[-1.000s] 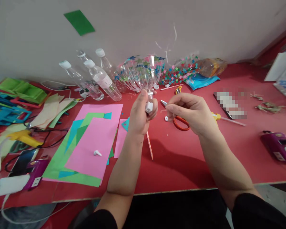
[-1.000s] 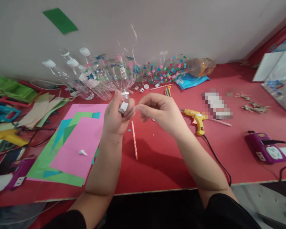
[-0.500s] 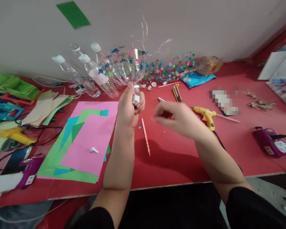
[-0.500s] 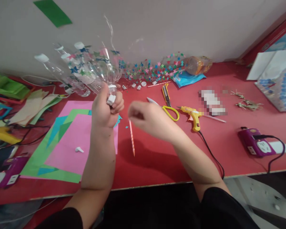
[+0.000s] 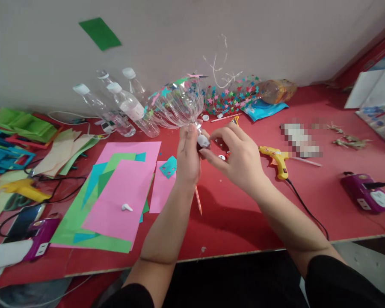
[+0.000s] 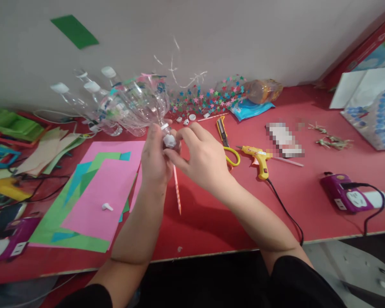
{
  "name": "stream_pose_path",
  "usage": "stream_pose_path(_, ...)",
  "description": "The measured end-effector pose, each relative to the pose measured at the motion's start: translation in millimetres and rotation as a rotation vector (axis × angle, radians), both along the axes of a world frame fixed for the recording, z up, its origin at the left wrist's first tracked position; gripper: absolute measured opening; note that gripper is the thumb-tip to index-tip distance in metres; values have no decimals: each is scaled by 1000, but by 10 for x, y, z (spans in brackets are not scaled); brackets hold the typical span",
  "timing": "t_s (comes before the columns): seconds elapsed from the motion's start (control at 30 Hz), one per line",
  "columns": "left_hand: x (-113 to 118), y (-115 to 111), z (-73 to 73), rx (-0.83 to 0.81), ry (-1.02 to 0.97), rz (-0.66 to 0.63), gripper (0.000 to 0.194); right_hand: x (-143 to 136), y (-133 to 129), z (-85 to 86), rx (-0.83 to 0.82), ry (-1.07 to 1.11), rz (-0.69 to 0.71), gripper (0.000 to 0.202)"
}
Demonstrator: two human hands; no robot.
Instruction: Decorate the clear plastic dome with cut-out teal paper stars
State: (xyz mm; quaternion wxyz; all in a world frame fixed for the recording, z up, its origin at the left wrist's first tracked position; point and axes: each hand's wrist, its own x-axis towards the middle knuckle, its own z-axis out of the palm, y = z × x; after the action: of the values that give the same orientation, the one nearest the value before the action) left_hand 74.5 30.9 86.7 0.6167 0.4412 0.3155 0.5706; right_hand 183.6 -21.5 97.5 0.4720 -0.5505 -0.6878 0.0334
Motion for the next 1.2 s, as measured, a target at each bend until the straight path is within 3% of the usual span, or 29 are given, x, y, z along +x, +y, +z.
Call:
stream_pose_path(0.13,26,-11,-30,-39,-44,-15,33,-16,25,-32,48,-13,-17,3)
stream_pose_path(0.2,25,-13,-15,-67,-66,-52,34,-4,44,-41,86,-37,-24,10)
stream_pose_path(0.4,-40,1,145,-255,-100,-216,42,27,91,-88,247,-64,11,15)
stream_pose_path(0.6,-116,24,255,-378,-190,-212,38,-7,116,-142,335,39,64,20)
stream_pose_path(0.93,-121,-29,249,-380,-358,-253,23,-3,161,-207,393,92,40,15)
stream_pose_path(1.07,-114,-31,206,-343,-321,-338,15,26,215,-249,476,71,2,15)
stream_pose_path(1.2,-111,-5,164,-251,-271,-363,12,51,236,-256,456,61,-43,15)
